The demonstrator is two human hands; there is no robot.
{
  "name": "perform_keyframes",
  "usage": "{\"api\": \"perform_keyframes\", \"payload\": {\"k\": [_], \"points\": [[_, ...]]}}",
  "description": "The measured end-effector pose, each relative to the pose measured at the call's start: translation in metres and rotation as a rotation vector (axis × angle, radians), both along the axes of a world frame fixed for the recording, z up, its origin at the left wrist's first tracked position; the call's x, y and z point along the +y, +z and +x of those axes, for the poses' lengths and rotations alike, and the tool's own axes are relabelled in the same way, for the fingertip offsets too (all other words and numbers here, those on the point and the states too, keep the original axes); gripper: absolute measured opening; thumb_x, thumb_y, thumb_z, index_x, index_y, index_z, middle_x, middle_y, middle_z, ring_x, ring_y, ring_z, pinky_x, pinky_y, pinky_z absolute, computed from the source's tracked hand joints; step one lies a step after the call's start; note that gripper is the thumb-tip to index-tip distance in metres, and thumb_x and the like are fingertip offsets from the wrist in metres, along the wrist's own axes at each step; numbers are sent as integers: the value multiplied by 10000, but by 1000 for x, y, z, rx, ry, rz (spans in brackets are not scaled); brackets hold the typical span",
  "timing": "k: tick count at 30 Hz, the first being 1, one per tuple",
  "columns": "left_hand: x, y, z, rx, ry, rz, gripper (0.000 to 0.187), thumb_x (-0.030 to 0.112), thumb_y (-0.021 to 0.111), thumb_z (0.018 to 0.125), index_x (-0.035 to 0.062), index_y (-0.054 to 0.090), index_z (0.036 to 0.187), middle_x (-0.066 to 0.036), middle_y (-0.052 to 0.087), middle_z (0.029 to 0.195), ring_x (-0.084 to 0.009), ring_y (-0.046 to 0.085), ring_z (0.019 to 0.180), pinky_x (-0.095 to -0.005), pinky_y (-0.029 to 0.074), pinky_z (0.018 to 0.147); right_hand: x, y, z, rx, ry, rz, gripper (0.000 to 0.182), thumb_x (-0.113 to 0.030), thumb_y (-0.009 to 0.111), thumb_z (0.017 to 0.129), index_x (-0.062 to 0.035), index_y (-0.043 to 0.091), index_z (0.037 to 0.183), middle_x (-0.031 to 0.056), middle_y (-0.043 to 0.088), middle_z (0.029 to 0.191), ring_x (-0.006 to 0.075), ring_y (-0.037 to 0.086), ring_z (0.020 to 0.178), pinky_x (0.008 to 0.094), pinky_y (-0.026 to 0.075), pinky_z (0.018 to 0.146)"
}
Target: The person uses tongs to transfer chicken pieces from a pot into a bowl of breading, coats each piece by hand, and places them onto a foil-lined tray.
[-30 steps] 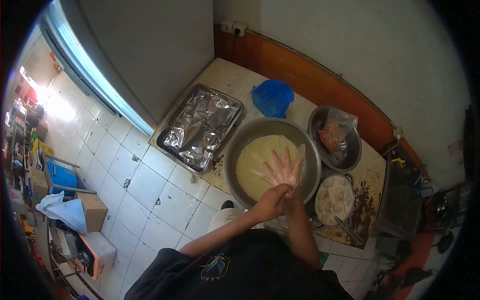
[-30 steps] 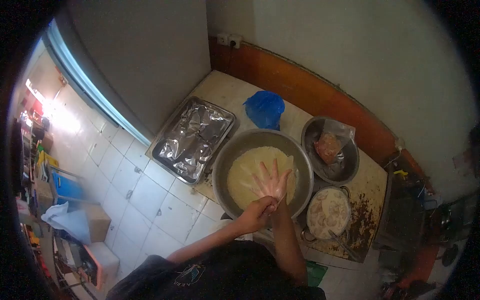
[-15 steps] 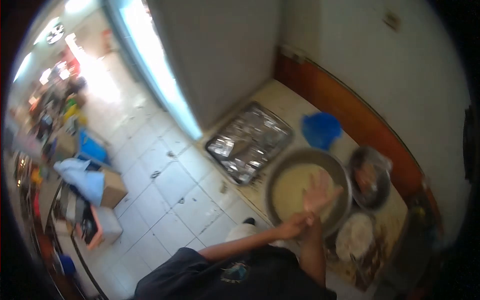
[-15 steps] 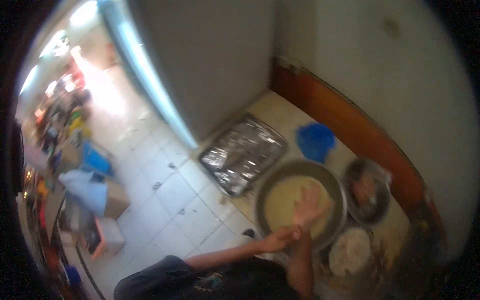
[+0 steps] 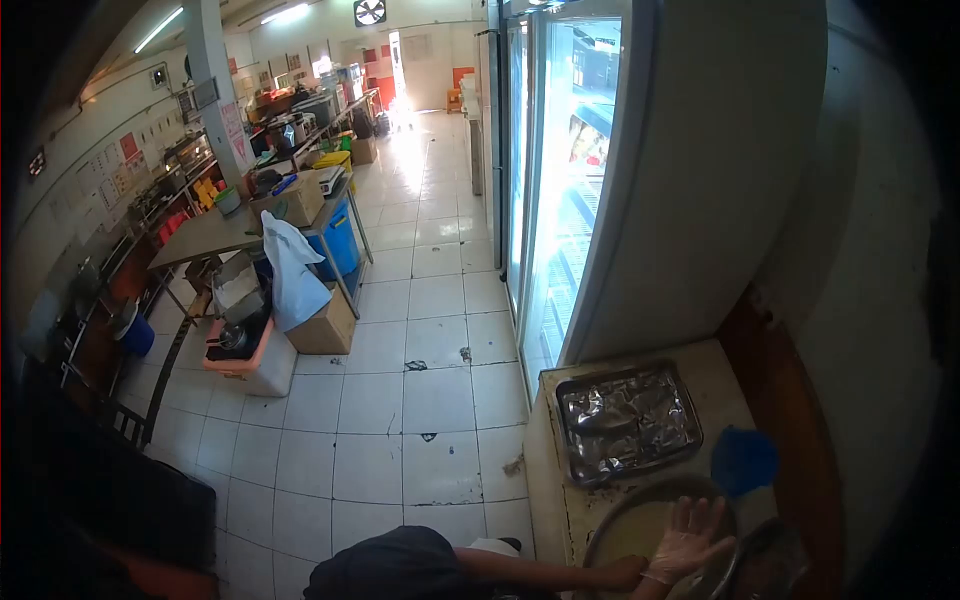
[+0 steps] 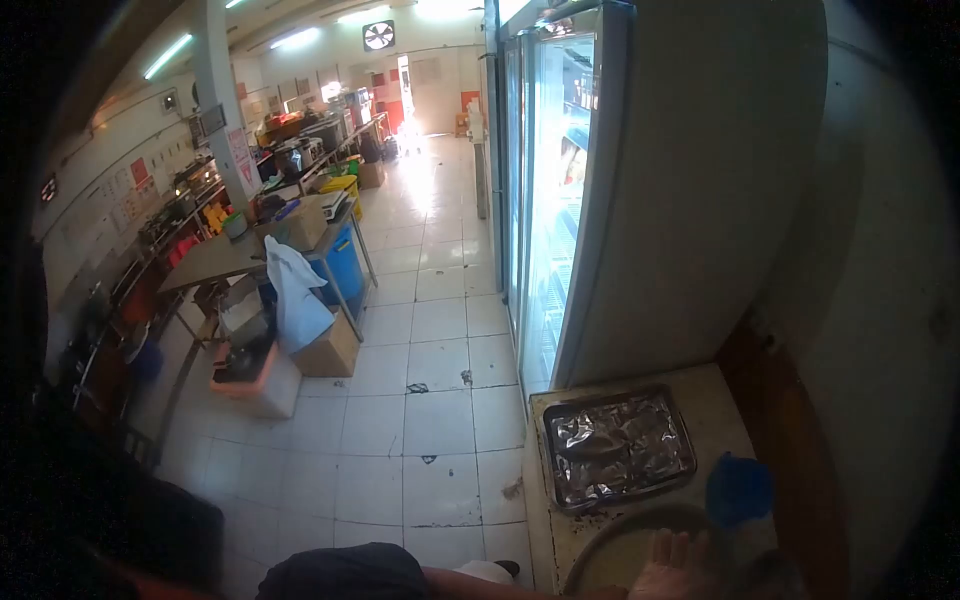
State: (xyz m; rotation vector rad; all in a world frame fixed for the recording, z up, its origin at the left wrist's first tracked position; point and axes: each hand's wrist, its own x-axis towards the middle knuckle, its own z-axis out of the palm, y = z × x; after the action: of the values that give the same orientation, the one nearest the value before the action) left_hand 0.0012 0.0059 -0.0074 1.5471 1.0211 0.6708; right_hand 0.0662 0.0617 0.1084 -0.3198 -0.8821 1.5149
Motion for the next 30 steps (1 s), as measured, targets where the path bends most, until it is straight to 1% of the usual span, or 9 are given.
{"api": "perform_keyframes", "payload": {"k": [5, 8, 10, 14, 17, 21, 24, 26, 30], "points": [[-15, 75, -31, -173, -15, 103, 295, 250, 626, 828, -29, 659, 917, -161, 678, 824, -257, 625, 711, -413, 456, 663, -12, 67, -36, 239, 173, 319, 736, -639, 332, 921, -128, 319, 1449, 111, 363, 1473, 311, 410, 1298, 439, 300, 1094], [-13, 85, -42, 203, -228, 71, 357, 299, 590, 858, -43, 637, 949, -199, 636, 862, -303, 607, 769, -428, 463, 684, -12, 22, 4, 314, -336, -305, 714, -589, 380, 928, -81, 339, 1429, 121, 381, 1455, 293, 394, 1317, 417, 382, 1027], [-14, 99, -62, 308, -417, 88, 394, 274, 666, 804, 63, 632, 1135, -149, 620, 1031, -299, 590, 952, -422, 462, 815, -14, -14, 32, -677, -581, -266, 590, -456, 494, 928, -58, 429, 1360, 120, 520, 1305, 242, 528, 1169, 405, 466, 902], [1, 39, -95, 200, 26, 155, 362, 285, 576, 852, 43, 593, 1120, -180, 652, 1011, -371, 630, 921, -453, 488, 821, -51, -53, 78, -961, -410, -375, 369, -292, 586, 905, -31, 587, 1166, 83, 632, 1020, 187, 607, 875, 357, 494, 747], [39, 18, -128, 115, 320, 324, 261, 183, 613, 821, 45, 628, 1041, -137, 665, 980, -301, 644, 881, -399, 496, 784, -100, -49, 79, -1282, -801, -575, 186, -202, 646, 865, -16, 660, 871, 41, 618, 736, 150, 531, 667, 312, 462, 635], [53, 39, -128, 194, 519, 232, 335, 160, 672, 812, 34, 496, 1068, -127, 564, 931, -229, 537, 841, -348, 449, 696, -157, 60, 120, -1603, -1134, -147, 486, -118, 670, 807, 2, 506, 1248, 161, 583, 1156, 313, 566, 1065, 368, 463, 876], [53, 24, -113, 100, 417, 193, 511, 138, 692, 804, 16, 415, 1216, -113, 495, 1089, -188, 489, 863, -314, 452, 638, -235, 105, 163, -1730, -1088, -637, 577, -227, 652, 840, -11, 421, 1323, 195, 470, 1310, 329, 482, 1209, 393, 432, 958], [58, 15, -103, 125, 306, 193, 493, 122, 688, 811, 7, 430, 1214, -115, 467, 1112, -187, 490, 893, -301, 461, 689, -294, 81, 200, -2289, -920, -556, 702, -310, 713, 767, 1, 437, 1332, 200, 532, 1255, 361, 525, 1138, 420, 451, 936], [86, -32, -112, 123, 428, 322, 500, 100, 667, 827, -1, 421, 1250, -141, 476, 1113, -195, 507, 954, -285, 453, 771, -301, 92, 194, -2084, -347, -1437, 711, -375, 736, 724, 14, 492, 1266, 178, 568, 1211, 349, 559, 1087, 420, 459, 916]]}}
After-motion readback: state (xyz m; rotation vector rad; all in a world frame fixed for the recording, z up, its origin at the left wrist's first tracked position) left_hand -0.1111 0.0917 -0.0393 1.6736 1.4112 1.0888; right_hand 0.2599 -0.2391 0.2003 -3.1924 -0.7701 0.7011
